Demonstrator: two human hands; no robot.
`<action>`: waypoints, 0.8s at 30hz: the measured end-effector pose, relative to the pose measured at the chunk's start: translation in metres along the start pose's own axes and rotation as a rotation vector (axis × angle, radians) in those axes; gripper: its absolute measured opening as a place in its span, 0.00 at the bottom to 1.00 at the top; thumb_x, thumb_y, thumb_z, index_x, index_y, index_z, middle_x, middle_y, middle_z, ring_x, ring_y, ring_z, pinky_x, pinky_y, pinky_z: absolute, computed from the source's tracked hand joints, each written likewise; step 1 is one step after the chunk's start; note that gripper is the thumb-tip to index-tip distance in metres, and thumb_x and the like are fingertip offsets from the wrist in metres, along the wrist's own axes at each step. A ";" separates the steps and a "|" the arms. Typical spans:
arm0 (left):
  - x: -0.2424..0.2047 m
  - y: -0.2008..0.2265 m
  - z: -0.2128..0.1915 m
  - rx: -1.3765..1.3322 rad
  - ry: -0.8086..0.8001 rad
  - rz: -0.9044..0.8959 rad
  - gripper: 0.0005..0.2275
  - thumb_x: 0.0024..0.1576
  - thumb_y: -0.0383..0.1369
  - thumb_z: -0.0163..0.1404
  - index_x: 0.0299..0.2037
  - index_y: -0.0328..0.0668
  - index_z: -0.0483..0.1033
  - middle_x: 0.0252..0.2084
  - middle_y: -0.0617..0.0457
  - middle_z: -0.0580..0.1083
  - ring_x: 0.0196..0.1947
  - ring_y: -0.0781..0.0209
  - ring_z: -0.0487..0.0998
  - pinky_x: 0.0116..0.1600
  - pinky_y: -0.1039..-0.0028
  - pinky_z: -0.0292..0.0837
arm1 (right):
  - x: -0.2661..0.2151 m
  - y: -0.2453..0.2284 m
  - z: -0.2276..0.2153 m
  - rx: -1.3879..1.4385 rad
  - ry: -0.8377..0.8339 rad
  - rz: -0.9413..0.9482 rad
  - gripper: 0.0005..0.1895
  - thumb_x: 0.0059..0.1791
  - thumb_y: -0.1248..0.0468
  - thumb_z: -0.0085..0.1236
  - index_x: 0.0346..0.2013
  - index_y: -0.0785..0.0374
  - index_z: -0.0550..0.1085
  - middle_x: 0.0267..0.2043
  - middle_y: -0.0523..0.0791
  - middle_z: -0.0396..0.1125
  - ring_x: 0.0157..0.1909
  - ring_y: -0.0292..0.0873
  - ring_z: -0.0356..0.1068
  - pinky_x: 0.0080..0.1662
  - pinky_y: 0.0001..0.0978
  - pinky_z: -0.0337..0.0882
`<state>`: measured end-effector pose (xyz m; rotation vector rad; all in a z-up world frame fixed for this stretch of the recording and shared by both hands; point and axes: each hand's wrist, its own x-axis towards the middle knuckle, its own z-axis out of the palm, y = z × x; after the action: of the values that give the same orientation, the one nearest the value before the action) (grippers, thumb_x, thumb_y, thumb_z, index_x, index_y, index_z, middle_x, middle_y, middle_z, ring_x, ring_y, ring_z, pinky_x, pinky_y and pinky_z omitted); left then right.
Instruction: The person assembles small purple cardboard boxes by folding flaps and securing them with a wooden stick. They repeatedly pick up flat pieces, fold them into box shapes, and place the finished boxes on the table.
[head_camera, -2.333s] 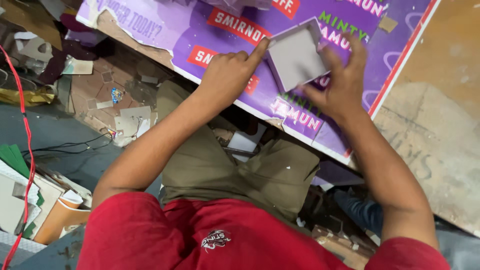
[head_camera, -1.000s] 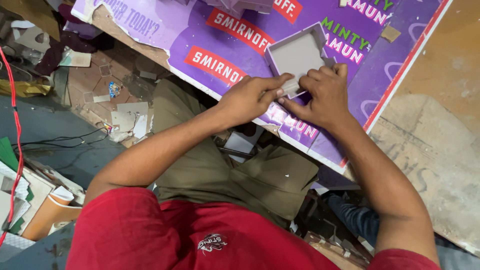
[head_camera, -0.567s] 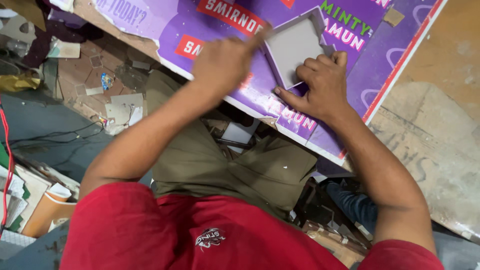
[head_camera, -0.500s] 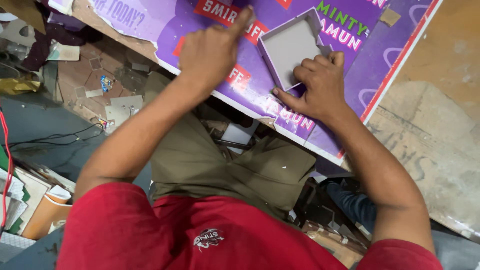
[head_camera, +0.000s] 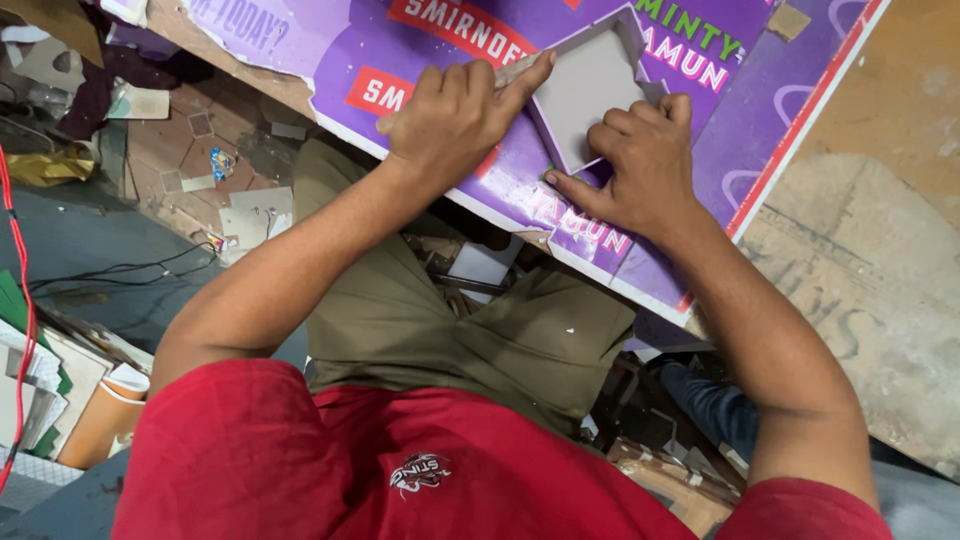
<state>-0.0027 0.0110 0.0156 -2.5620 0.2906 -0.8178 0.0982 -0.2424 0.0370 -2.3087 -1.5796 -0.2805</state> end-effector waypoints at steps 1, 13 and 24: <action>0.000 0.002 -0.001 0.016 0.019 0.012 0.27 0.64 0.30 0.48 0.75 0.46 0.60 0.30 0.56 0.66 0.28 0.62 0.70 0.34 0.72 0.65 | 0.000 0.002 0.000 0.004 0.000 -0.001 0.29 0.49 0.38 0.66 0.27 0.60 0.74 0.28 0.43 0.64 0.37 0.45 0.61 0.53 0.46 0.55; -0.036 0.051 -0.095 -0.937 -0.091 -0.042 0.26 0.54 0.28 0.52 0.66 0.56 0.73 0.24 0.52 0.71 0.21 0.55 0.75 0.28 0.63 0.70 | -0.006 -0.002 0.000 0.027 0.093 -0.052 0.20 0.52 0.47 0.65 0.29 0.59 0.78 0.29 0.42 0.66 0.36 0.45 0.62 0.53 0.47 0.53; 0.001 -0.008 -0.129 -0.930 -0.030 -0.379 0.19 0.64 0.30 0.53 0.66 0.49 0.73 0.30 0.48 0.75 0.28 0.50 0.78 0.31 0.61 0.71 | -0.040 -0.041 0.036 1.064 0.281 0.289 0.24 0.57 0.49 0.54 0.42 0.71 0.77 0.35 0.42 0.68 0.33 0.33 0.67 0.35 0.24 0.65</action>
<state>-0.0774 -0.0261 0.1140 -3.5767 0.2010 -0.9159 0.0441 -0.2501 -0.0038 -1.5149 -0.8782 0.2539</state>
